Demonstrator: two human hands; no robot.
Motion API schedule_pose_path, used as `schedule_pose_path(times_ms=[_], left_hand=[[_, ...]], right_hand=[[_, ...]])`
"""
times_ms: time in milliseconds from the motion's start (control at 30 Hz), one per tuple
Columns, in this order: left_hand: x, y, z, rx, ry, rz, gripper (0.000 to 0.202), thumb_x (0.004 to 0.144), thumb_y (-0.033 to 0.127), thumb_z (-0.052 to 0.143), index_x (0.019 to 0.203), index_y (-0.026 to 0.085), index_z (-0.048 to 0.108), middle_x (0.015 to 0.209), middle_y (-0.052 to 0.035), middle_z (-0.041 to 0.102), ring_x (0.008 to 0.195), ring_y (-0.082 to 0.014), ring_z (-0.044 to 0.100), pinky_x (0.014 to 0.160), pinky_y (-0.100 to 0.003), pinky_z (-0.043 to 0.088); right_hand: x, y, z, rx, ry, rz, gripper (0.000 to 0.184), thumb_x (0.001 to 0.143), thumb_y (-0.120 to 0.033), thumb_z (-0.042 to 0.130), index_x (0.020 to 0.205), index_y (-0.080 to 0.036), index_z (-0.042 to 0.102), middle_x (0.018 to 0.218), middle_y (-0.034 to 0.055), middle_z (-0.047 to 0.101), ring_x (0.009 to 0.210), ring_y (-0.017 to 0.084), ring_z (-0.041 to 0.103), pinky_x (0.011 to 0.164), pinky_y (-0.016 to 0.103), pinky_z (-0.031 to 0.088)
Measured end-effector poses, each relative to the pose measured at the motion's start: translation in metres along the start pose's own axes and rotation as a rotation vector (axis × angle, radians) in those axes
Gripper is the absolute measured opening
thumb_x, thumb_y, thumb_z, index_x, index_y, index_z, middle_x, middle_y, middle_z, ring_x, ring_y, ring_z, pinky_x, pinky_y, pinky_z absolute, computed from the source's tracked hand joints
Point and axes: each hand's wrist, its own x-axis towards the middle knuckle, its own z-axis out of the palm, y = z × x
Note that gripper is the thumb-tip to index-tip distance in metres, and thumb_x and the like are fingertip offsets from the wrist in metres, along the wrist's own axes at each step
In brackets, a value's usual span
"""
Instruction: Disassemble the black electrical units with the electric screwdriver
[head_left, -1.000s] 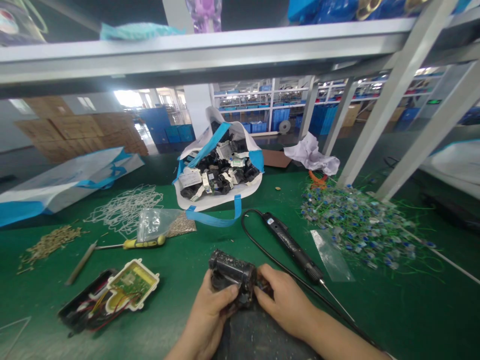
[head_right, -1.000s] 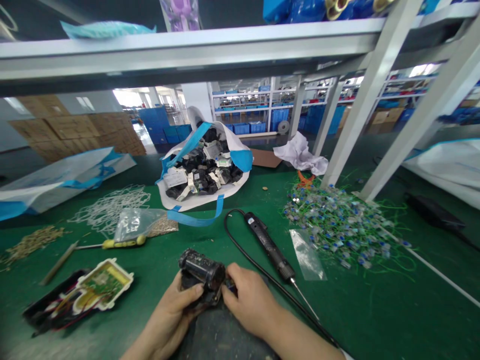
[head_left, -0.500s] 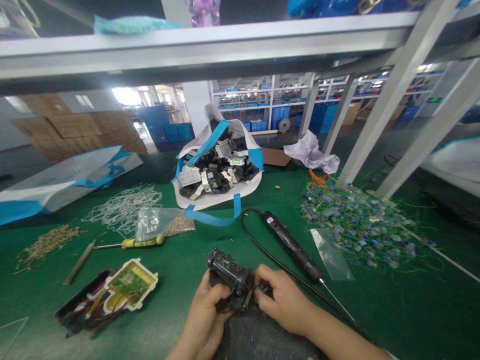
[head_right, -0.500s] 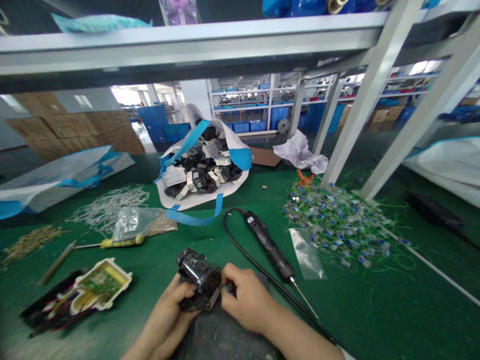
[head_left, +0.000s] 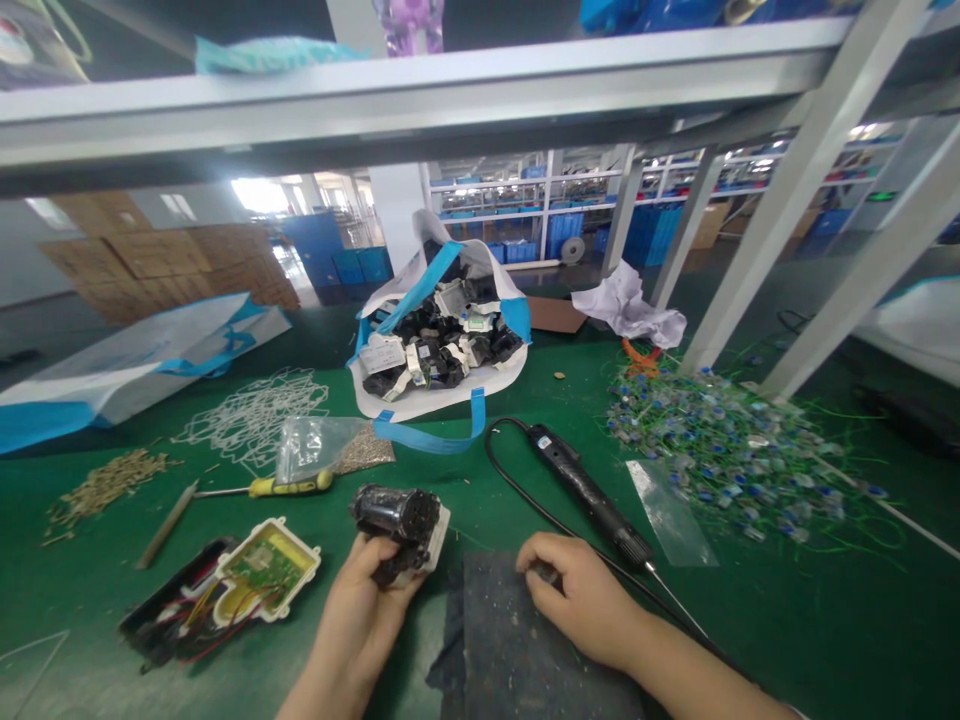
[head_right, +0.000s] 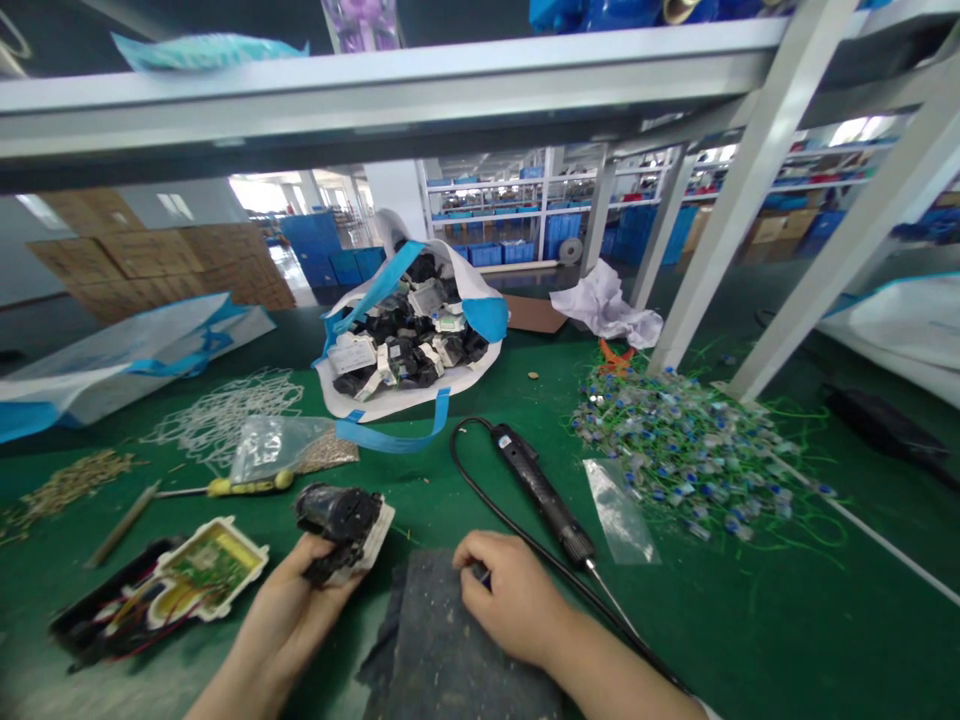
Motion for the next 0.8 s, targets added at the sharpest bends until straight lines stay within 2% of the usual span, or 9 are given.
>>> schedule_pose_path(times_ms=[233, 367, 467, 533, 567, 600, 667, 733, 800], left_hand=[[0.008, 0.033, -0.007, -0.204, 0.071, 0.138, 0.027, 0.064, -0.002, 0.039, 0.079, 0.014, 0.055, 0.07, -0.0019, 0.062, 0.062, -0.0158, 0.059, 0.055, -0.031, 0.054], [0.008, 0.038, -0.011, -0.194, 0.048, 0.113, 0.026, 0.063, 0.002, 0.044, 0.081, 0.015, 0.057, 0.071, -0.0026, 0.063, 0.063, -0.0172, 0.059, 0.055, -0.032, 0.053], [-0.002, 0.028, -0.01, -0.051, -0.131, 0.026, 0.03, 0.058, 0.006, 0.056, 0.086, 0.016, 0.058, 0.08, -0.0044, 0.064, 0.067, -0.0192, 0.059, 0.054, -0.03, 0.051], [-0.013, 0.02, -0.007, 0.071, -0.3, -0.04, 0.036, 0.055, 0.008, 0.065, 0.089, 0.016, 0.058, 0.084, -0.0046, 0.063, 0.068, -0.0187, 0.059, 0.056, -0.026, 0.049], [-0.018, 0.017, -0.005, 0.132, -0.38, -0.068, 0.039, 0.054, 0.01, 0.068, 0.091, 0.016, 0.058, 0.084, -0.0046, 0.063, 0.069, -0.018, 0.058, 0.058, -0.024, 0.047], [-0.023, 0.014, -0.003, 0.188, -0.451, -0.087, 0.042, 0.054, 0.012, 0.07, 0.094, 0.016, 0.058, 0.086, -0.0049, 0.063, 0.071, -0.0177, 0.058, 0.061, -0.024, 0.046], [-0.031, 0.008, 0.001, 0.279, -0.572, -0.097, 0.05, 0.054, 0.018, 0.074, 0.101, 0.015, 0.056, 0.092, -0.0066, 0.061, 0.078, -0.0195, 0.057, 0.068, -0.025, 0.044], [-0.032, 0.001, 0.003, 0.332, -0.672, -0.084, 0.061, 0.053, 0.024, 0.076, 0.107, 0.015, 0.051, 0.1, -0.0091, 0.058, 0.088, -0.0237, 0.054, 0.074, -0.028, 0.042], [-0.029, -0.006, 0.002, 0.364, -0.732, -0.066, 0.065, 0.052, 0.029, 0.077, 0.109, 0.016, 0.047, 0.101, -0.0099, 0.056, 0.09, -0.025, 0.053, 0.075, -0.03, 0.041]], right_hand=[[0.003, -0.002, -0.014, -0.082, -0.05, 0.022, 0.026, 0.063, 0.004, 0.042, 0.068, -0.015, 0.058, 0.068, -0.0018, 0.056, 0.068, 0.015, 0.052, 0.062, 0.021, 0.037], [0.002, -0.005, -0.019, -0.103, -0.123, 0.046, 0.026, 0.062, 0.002, 0.049, 0.07, -0.019, 0.063, 0.07, -0.0046, 0.059, 0.064, 0.013, 0.056, 0.061, 0.018, 0.042], [0.004, 0.001, -0.042, -0.161, -0.002, 0.106, 0.02, 0.069, -0.008, 0.05, 0.081, -0.019, 0.063, 0.07, -0.0012, 0.058, 0.061, 0.016, 0.057, 0.061, 0.022, 0.047], [0.006, 0.009, -0.068, -0.252, 0.244, 0.155, 0.031, 0.077, -0.018, 0.044, 0.106, -0.013, 0.053, 0.087, 0.0073, 0.056, 0.076, 0.022, 0.056, 0.071, 0.033, 0.047], [0.007, 0.012, -0.081, -0.334, 0.455, 0.17, 0.04, 0.077, -0.021, 0.043, 0.115, -0.01, 0.045, 0.098, 0.0121, 0.05, 0.089, 0.026, 0.052, 0.08, 0.04, 0.043], [0.007, 0.015, -0.092, -0.523, 0.753, 0.141, 0.048, 0.074, -0.025, 0.046, 0.119, -0.008, 0.041, 0.107, 0.0148, 0.045, 0.1, 0.03, 0.045, 0.088, 0.043, 0.037], [0.007, 0.017, -0.103, -0.654, 0.911, 0.113, 0.06, 0.072, -0.027, 0.046, 0.125, -0.003, 0.032, 0.121, 0.019, 0.031, 0.116, 0.033, 0.025, 0.098, 0.047, 0.023], [0.006, 0.013, -0.094, -0.714, 0.839, 0.038, 0.054, 0.074, -0.026, 0.042, 0.122, -0.003, 0.035, 0.121, 0.0191, 0.033, 0.116, 0.032, 0.026, 0.097, 0.048, 0.024], [0.005, 0.006, -0.071, -0.675, 0.593, -0.048, 0.039, 0.078, -0.022, 0.037, 0.113, -0.007, 0.046, 0.111, 0.0163, 0.044, 0.106, 0.029, 0.039, 0.092, 0.045, 0.034]])
